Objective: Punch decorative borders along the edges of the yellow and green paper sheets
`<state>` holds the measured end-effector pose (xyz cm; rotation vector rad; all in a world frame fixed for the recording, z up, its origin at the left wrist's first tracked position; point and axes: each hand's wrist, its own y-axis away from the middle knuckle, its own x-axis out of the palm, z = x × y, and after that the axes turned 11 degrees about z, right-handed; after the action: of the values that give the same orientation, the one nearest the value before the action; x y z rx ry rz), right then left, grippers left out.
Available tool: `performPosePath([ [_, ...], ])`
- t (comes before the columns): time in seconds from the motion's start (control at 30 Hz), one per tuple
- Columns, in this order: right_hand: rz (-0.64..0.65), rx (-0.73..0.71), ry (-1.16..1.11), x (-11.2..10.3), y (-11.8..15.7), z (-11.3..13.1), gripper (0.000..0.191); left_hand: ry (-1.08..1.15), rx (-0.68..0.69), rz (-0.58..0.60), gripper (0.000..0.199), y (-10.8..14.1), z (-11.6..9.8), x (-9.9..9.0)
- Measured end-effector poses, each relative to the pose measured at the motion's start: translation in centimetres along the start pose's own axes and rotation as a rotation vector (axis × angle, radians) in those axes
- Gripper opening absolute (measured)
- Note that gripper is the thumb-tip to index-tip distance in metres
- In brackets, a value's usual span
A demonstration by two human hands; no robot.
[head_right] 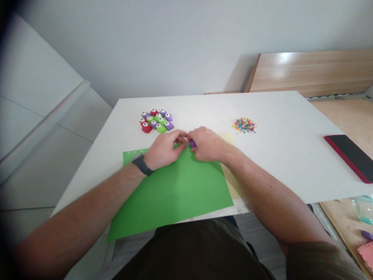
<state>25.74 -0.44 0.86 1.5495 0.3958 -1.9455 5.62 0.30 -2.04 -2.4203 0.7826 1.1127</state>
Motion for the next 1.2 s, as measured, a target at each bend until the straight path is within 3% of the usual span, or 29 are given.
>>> performPosePath([
  [0.5,-0.003,0.016,0.019,0.0,0.1,0.2,0.030,-0.158,0.081,0.044,0.058,0.1,-1.2,-0.4],
  [0.83,0.006,-0.019,0.016,-0.3,0.1,0.4,0.024,-0.119,0.039,0.036,0.048,-0.2,-0.8,0.7],
  [1.2,-0.010,-0.047,0.021,0.1,0.1,0.1,0.025,-0.232,0.031,0.074,0.042,-0.3,-1.0,0.9],
])
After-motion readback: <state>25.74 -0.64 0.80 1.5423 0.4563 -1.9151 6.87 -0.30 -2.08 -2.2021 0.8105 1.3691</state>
